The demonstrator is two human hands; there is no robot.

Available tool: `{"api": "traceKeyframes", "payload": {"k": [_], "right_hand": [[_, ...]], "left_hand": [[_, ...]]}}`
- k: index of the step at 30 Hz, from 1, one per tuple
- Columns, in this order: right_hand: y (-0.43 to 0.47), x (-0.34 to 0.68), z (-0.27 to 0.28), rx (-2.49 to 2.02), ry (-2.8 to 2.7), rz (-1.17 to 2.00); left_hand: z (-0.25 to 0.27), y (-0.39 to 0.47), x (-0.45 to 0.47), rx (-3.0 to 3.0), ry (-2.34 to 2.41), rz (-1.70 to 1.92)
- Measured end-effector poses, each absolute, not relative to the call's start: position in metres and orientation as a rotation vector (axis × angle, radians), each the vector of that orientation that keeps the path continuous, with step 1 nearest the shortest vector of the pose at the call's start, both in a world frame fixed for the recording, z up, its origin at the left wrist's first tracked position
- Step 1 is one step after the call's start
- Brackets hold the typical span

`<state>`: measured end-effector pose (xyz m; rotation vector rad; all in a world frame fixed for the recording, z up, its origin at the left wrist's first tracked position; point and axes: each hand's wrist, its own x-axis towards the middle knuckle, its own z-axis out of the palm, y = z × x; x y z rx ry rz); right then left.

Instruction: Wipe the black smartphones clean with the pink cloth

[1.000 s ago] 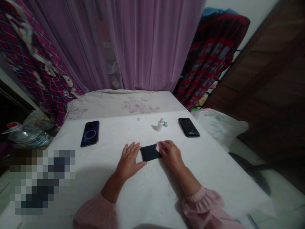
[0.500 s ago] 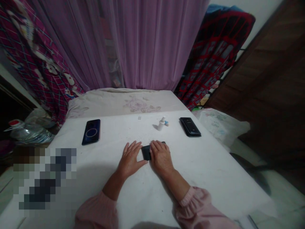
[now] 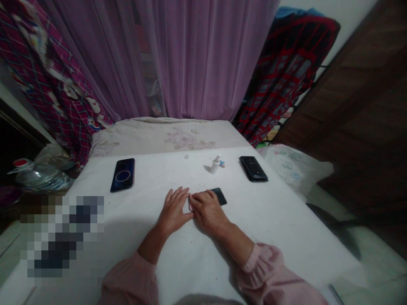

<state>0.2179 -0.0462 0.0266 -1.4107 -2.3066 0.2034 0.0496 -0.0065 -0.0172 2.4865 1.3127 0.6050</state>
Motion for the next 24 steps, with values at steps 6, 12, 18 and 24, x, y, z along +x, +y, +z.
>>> {"api": "traceKeyframes", "payload": {"k": [6,12,18,24], "right_hand": [[-0.063,0.234,0.024,-1.319,-2.324,0.237],[-0.076,0.252,0.016,-1.378,-2.276,0.124],[-0.088,0.283,0.008,-1.572,-2.147,0.013],[-0.085,0.295,0.002,-1.635,-1.989,-0.010]], "left_hand": [[-0.018,-0.006,0.049,2.510,1.297,0.634],[-0.019,-0.005,0.048,2.514,1.294,0.630],[-0.016,-0.005,0.048,2.515,1.293,0.601],[-0.017,-0.004,0.047,2.525,1.281,0.574]]}}
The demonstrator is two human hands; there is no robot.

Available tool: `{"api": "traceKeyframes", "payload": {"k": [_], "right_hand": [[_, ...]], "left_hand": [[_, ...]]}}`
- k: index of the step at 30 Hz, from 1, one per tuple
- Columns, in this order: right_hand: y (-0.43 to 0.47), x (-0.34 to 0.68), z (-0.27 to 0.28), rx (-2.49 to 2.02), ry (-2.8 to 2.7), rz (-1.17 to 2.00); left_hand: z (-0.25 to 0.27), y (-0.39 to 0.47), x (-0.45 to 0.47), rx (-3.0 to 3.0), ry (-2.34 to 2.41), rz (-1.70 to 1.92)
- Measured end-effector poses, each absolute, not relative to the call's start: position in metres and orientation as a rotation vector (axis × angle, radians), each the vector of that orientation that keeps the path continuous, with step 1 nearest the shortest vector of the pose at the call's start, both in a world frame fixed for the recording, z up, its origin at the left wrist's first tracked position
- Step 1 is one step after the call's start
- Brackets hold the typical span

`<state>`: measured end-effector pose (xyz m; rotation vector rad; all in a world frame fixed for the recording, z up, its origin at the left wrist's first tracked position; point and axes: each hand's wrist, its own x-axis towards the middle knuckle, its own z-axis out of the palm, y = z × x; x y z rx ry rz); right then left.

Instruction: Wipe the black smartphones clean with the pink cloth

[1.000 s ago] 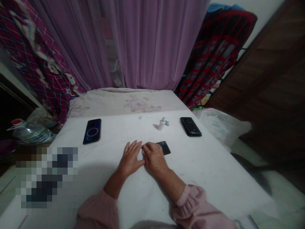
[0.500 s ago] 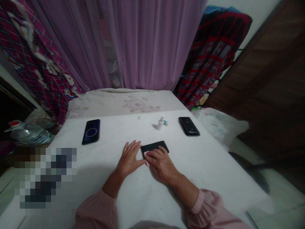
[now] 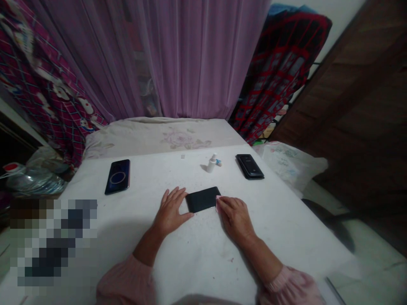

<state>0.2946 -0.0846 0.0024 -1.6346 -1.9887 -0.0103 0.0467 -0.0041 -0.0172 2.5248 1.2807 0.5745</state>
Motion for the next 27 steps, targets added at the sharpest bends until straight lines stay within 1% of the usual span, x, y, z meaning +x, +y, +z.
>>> {"api": "traceKeyframes", "payload": {"k": [6,13,19,27], "right_hand": [[-0.052,0.296,-0.006,-1.644,-1.891,0.050],[-0.011,0.291,-0.001,-1.737,-1.953,0.101],[-0.013,0.278,-0.004,-1.685,-2.033,0.050],[-0.017,0.233,0.003,-1.631,-2.129,0.038]], "left_hand": [[-0.021,-0.002,0.046,2.534,1.269,0.597],[-0.018,-0.003,0.047,2.534,1.289,0.579],[-0.017,-0.004,0.049,2.508,1.322,0.571],[-0.016,-0.004,0.050,2.511,1.333,0.526]]}}
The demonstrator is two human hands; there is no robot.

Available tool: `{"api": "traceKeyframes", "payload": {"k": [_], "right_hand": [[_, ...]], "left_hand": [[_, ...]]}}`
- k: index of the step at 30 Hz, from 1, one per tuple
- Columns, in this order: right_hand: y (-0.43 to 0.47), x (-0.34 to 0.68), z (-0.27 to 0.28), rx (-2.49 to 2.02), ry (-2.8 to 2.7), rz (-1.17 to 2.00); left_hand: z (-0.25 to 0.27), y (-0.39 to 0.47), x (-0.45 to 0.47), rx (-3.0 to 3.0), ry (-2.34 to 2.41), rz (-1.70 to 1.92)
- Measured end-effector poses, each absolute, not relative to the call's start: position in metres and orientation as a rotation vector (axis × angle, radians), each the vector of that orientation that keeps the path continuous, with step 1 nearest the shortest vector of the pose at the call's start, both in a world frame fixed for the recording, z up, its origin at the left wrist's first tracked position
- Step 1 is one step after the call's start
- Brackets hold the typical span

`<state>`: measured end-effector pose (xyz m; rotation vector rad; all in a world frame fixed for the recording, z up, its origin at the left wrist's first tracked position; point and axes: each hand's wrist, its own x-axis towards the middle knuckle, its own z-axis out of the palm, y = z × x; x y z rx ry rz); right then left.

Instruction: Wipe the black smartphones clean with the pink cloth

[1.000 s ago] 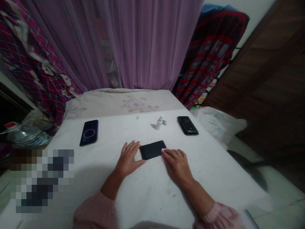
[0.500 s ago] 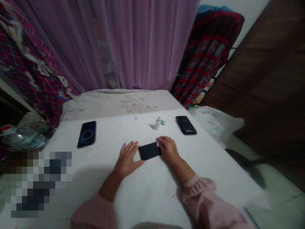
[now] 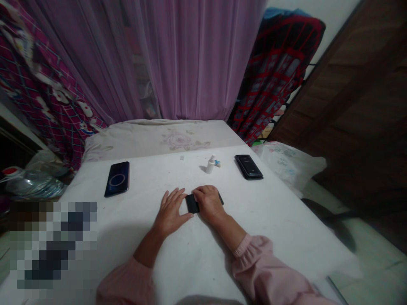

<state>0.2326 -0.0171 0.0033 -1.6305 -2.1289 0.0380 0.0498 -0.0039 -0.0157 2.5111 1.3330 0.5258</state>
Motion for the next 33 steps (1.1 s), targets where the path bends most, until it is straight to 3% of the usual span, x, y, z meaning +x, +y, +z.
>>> {"api": "traceKeyframes", "payload": {"k": [8,20,33], "right_hand": [[-0.021,0.212,0.006,-1.566,-2.175,0.070],[-0.038,0.300,-0.012,-1.689,-1.929,-0.127],[-0.052,0.302,-0.024,-1.697,-1.814,-0.104]], "left_hand": [[-0.014,-0.005,0.051,2.507,1.334,0.521],[-0.013,-0.006,0.049,2.523,1.294,0.536],[-0.013,-0.006,0.049,2.575,1.254,0.459]]}}
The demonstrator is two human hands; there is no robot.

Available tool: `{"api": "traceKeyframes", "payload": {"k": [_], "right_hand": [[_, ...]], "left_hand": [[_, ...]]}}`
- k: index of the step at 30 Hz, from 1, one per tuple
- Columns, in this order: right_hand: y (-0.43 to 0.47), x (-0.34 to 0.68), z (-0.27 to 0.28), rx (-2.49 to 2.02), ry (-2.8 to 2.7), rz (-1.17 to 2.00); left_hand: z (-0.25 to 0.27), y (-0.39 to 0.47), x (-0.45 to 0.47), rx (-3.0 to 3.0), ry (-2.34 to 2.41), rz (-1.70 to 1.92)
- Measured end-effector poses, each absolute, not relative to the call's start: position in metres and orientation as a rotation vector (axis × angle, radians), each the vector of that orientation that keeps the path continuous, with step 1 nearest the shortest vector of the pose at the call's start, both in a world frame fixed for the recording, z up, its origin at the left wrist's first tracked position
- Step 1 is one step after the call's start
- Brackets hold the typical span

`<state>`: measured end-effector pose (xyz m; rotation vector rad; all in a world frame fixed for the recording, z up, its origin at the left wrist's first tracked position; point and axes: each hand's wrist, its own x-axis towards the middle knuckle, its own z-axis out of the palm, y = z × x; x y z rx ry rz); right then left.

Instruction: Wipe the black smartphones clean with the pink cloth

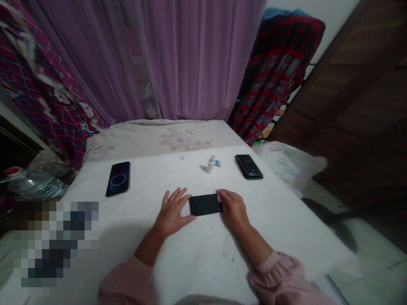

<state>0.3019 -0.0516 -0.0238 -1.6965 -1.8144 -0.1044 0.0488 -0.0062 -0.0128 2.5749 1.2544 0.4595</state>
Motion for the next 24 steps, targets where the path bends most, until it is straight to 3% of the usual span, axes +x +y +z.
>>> {"api": "traceKeyframes", "payload": {"k": [10,24], "right_hand": [[-0.093,0.300,-0.023,-1.764,-1.730,-0.061],[-0.005,0.263,-0.010,-1.699,-1.665,0.270]], "left_hand": [[-0.008,-0.011,0.053,2.524,1.297,0.510],[-0.009,-0.034,0.069,2.542,1.367,0.514]]}}
